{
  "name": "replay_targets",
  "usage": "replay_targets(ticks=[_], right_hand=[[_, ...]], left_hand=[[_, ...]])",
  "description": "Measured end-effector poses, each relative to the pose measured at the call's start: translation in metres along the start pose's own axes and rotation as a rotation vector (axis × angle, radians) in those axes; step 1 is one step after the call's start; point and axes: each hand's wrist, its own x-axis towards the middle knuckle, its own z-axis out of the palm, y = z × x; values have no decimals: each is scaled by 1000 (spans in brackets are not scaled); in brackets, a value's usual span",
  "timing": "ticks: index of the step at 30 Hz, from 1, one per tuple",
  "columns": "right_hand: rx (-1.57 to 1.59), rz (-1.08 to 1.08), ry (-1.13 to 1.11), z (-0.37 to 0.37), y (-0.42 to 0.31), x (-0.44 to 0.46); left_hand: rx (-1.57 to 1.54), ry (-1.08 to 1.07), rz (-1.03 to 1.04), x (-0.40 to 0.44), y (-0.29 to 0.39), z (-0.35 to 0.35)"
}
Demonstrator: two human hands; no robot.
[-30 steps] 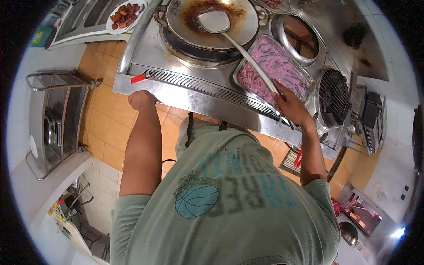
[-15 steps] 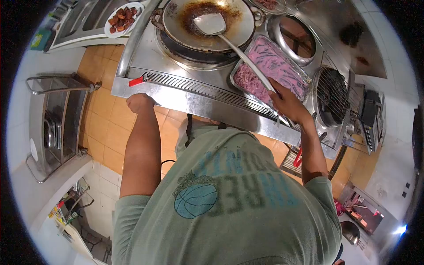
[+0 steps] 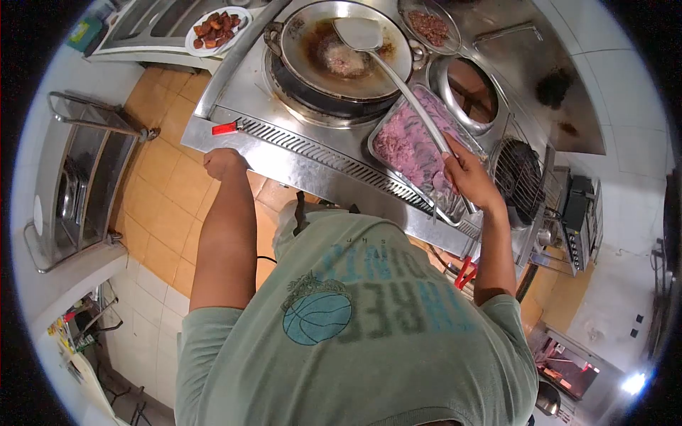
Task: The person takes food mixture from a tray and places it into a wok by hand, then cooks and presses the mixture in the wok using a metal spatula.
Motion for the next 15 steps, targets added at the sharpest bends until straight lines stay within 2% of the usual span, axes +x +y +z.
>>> replay_targets(ticks=[3, 5, 7, 10, 13, 14, 15], right_hand=[[7, 18, -16, 3, 3, 1], [-29, 15, -11, 10, 12, 3], [1, 93, -60, 13, 12, 2], [31, 0, -50, 22, 21, -1], [-35, 62, -43, 25, 22, -1], [-45, 54, -38, 26, 24, 0], [-55, 46, -32, 28, 25, 1]], left_hand=[[-109, 121, -54, -12, 8, -6], [-10, 136, 16, -14, 8, -6], [26, 134, 38, -25, 11, -13], [-18, 108, -9, -33, 16, -20], [-36, 88, -34, -14, 7, -8], [61, 51, 46, -2, -1, 0], [258, 7, 215, 21, -14, 18]])
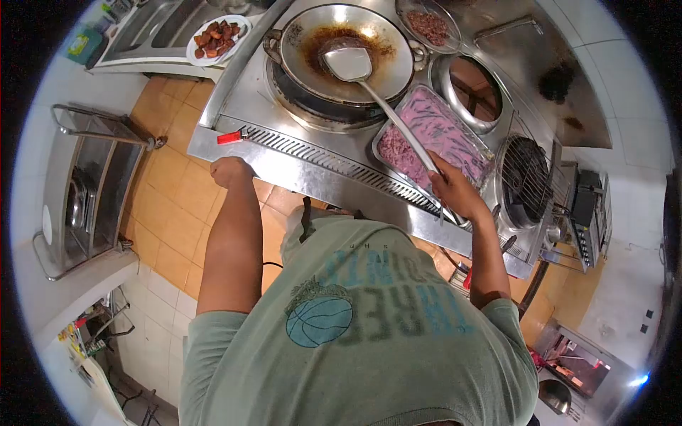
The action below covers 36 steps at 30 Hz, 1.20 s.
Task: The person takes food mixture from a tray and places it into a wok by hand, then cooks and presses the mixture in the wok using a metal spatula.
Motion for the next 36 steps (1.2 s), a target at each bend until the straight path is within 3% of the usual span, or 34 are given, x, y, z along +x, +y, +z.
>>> replay_targets(ticks=[1, 5, 8, 10, 12, 14, 16, 18, 20, 24, 26, 29, 30, 34, 36], right_hand=[[1, -21, -3, 0, 3, 3], [16, -70, -5, 1, 5, 7], [20, -65, -8, -1, -2, 6], [10, -42, -13, 0, 4, 4], [21, 15, -33, 0, 2, -1], [49, 3, -9, 5, 0, -4], [78, -100, 71, 14, 8, -5], [93, -43, 84, 22, -4, -8], [85, 144, 37, 26, -16, -10], [125, -197, 213, 55, 3, 1], [145, -133, 203, 60, -16, -5], [208, 4, 208, 68, -31, -6], [274, 82, 187, 68, -47, -12], [169, -92, 336, 79, -30, -8], [83, -213, 438, 83, -20, -10]], left_hand=[[173, -25, 128, 16, -9, 16], [399, -64, 293, 14, -16, 11], [248, -105, 283, -11, -7, -17], [200, -68, 247, 0, -9, -7], [266, -43, 336, 31, -28, 25], [81, -22, 276, 21, -24, 17], [-311, 41, -27, -1, -10, 5], [-350, 147, -18, -26, 3, -14], [-340, 203, 25, -33, 6, -24], [-360, 181, -3, -32, 6, -23], [-273, 169, 100, -34, 3, -19], [-404, 147, -68, -55, 22, -47], [-382, 137, -17, -49, 27, -46], [-195, 30, 180, -36, 7, -31], [-177, 22, 135, -17, -7, -7]])
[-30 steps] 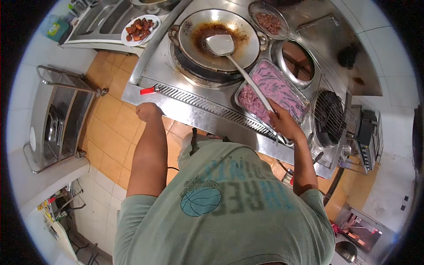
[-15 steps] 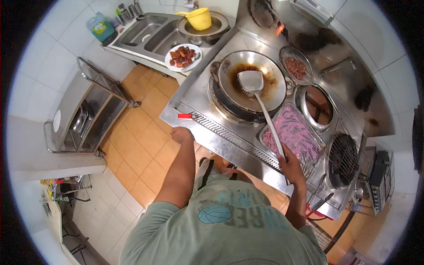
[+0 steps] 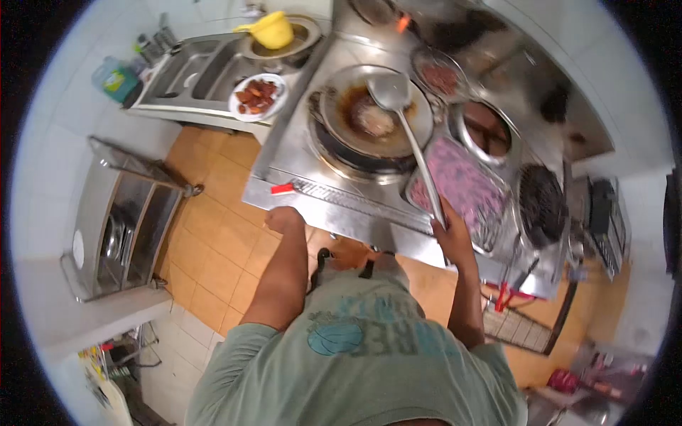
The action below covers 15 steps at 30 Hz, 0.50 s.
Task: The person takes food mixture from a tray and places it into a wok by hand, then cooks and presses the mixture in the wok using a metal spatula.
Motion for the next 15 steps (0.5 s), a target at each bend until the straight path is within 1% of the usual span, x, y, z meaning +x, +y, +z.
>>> replay_targets(ticks=[1, 2, 3, 4, 5, 7, 8, 9, 10, 12, 14, 15], right_hand=[[-34, -42, 42, 0, 3, -1], [-83, -87, 92, -1, 5, -1], [-137, -141, 132, -3, 4, -1], [-84, -78, 132, -6, 1, -1], [-134, -91, 152, -10, 1, -1], [-214, -102, 186, -14, 3, -5], [-270, -19, 160, -21, -2, -6], [-272, -43, 167, -24, 3, -7], [-275, -69, 171, -29, 7, -7], [-273, -141, 216, -37, 16, -7], [-323, -108, 198, -46, 21, -8], [-352, -89, 184, -51, 25, -10]], left_hand=[[-49, 51, -107, 1, 6, 5], [-33, 33, -97, -4, 5, 5], [-22, 21, -99, -22, 30, -28], [-13, 14, -107, -36, 43, -46], [-103, 11, -163, -36, 39, -39], [-266, 18, -258, -9, 20, -15], [50, -36, -86, -6, 12, -9], [365, -36, 92, -4, 4, -4], [224, 4, 30, -14, 17, -20], [-14, 65, -119, -26, 34, -29], [-186, 103, -297, -20, 36, -26], [-135, 106, -248, -16, 32, -22]])
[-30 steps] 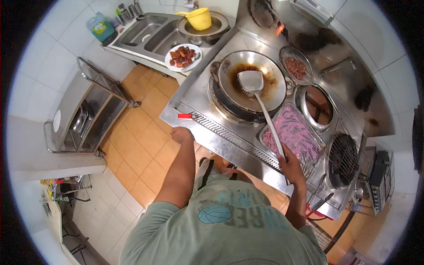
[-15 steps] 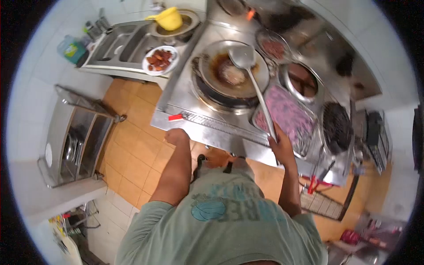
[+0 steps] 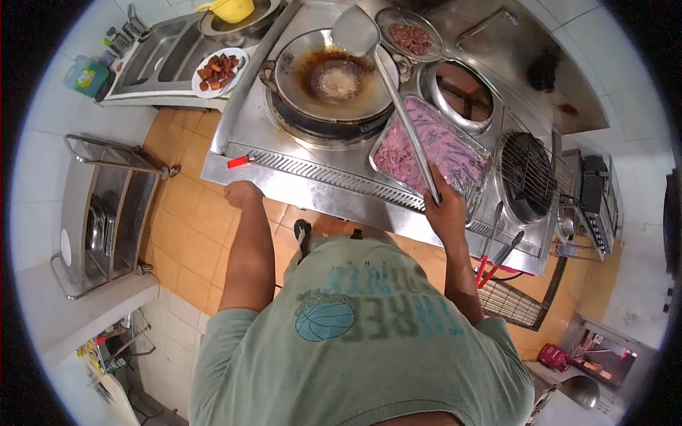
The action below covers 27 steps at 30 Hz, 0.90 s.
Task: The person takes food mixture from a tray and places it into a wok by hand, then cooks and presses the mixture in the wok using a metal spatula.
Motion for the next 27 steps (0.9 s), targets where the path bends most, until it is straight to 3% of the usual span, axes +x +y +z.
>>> replay_targets(ticks=[4, 6, 11, 15, 17, 20, 24, 27], right_hand=[[27, -114, 103, -3, 24, 2], [74, -76, 87, -6, 26, 5], [102, 71, -209, -5, 44, 22], [155, 60, -314, 9, 53, 23], [195, 26, -352, 7, 49, 28], [187, 50, -430, -5, 33, 36], [169, 94, -484, -6, 25, 44], [79, 147, -496, -11, 12, 48]], left_hand=[[66, -17, 92, 6, -12, 3], [-82, -77, -24, -3, -8, -7], [-250, -28, -527, -94, 35, -55], [-412, -13, -688, -63, 16, -29], [43, -180, -366, -21, -16, 1], [446, -275, -64, -28, -15, -2], [857, -357, 136, -5, -25, 16], [884, -366, 97, -31, -9, -5]])
